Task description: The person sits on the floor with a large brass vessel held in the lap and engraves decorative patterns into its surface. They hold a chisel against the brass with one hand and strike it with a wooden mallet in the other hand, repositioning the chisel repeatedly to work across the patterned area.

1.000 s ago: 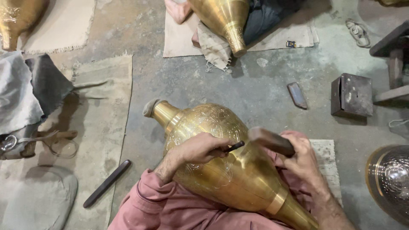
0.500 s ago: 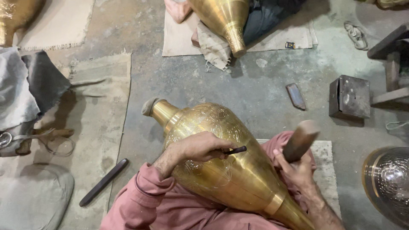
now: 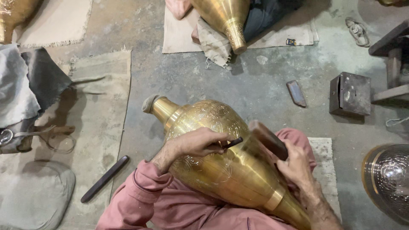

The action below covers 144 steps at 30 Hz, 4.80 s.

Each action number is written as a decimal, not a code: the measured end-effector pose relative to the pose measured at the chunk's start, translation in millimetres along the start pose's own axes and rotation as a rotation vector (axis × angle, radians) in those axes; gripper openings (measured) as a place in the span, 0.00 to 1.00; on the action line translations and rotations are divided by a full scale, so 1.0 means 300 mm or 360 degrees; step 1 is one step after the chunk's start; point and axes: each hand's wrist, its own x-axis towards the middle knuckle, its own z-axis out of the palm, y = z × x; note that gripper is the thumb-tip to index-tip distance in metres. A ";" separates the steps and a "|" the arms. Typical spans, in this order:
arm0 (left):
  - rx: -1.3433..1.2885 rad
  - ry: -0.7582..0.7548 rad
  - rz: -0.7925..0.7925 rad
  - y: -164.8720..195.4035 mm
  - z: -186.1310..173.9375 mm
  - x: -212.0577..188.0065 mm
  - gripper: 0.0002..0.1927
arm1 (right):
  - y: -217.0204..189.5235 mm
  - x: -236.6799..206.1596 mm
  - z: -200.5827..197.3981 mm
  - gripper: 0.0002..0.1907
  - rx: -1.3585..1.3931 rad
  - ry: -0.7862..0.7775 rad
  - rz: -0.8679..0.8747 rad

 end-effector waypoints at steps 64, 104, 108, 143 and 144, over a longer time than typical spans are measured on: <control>-0.0095 0.1033 -0.0375 0.078 0.206 -0.122 0.23 | -0.201 0.368 -0.203 0.16 -0.0096 -0.0466 -0.0450; -0.0248 0.1042 -0.0476 0.076 0.172 -0.072 0.22 | -0.061 0.094 -0.096 0.29 -0.0179 -0.0507 -0.0063; -0.0182 0.1126 -0.0620 0.074 0.196 -0.066 0.22 | -0.068 0.178 -0.087 0.21 -0.0338 -0.0584 -0.0018; -0.0146 0.1002 -0.0556 0.058 0.206 -0.068 0.22 | -0.179 0.472 -0.086 0.13 0.0679 -0.0588 -0.0452; -0.0137 0.0964 -0.0568 0.050 0.206 -0.068 0.22 | -0.170 0.471 -0.080 0.11 0.0456 -0.0629 -0.0524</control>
